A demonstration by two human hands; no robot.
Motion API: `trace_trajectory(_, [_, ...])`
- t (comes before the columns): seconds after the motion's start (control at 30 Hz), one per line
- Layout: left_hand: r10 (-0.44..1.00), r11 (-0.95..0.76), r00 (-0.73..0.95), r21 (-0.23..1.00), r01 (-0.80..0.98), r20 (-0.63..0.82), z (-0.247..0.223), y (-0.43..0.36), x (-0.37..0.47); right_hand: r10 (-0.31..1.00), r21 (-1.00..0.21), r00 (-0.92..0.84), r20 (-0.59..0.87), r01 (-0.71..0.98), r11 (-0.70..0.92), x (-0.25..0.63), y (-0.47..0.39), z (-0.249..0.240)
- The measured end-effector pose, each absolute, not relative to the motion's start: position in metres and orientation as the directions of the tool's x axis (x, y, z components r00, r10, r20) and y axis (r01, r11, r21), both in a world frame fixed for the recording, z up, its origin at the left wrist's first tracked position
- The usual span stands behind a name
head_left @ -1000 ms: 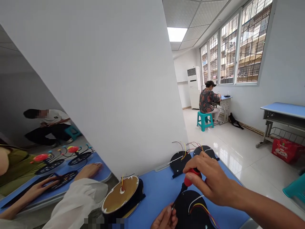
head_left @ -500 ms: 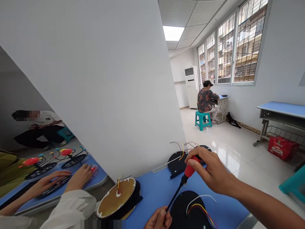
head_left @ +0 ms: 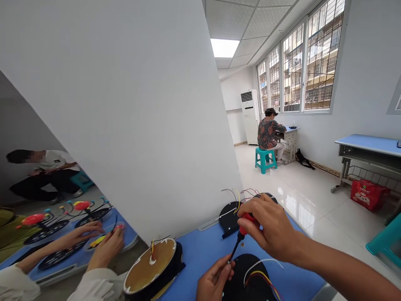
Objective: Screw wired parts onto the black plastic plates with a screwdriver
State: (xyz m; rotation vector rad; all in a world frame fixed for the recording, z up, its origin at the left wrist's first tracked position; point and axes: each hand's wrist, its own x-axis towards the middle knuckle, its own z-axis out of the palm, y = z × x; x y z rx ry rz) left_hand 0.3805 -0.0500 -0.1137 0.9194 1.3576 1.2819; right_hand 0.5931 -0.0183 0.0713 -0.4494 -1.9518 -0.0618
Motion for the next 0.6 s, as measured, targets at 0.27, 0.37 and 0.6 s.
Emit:
trace_trajectory(0.27, [0.976, -0.067, -0.147, 0.857, 0.51, 0.164, -0.113, -0.024, 0.396, 0.367, -0.113, -0.533, 0.762, 0.449, 0.886, 0.571, 0.007, 0.046])
trace_trajectory(0.37, [0.973, -0.081, -0.141, 0.842, 0.533, 0.183, -0.121, -0.019, 0.393, 0.365, -0.071, -0.587, 0.722, 0.462, 0.884, 0.559, 0.015, 0.036])
trace_trajectory(0.6, [0.992, -0.062, -0.063, 0.862, 0.504, 0.108, -0.15, -0.019, 0.376, 0.36, 0.001, -0.67, 0.649, 0.474, 0.881, 0.544, 0.02, 0.035])
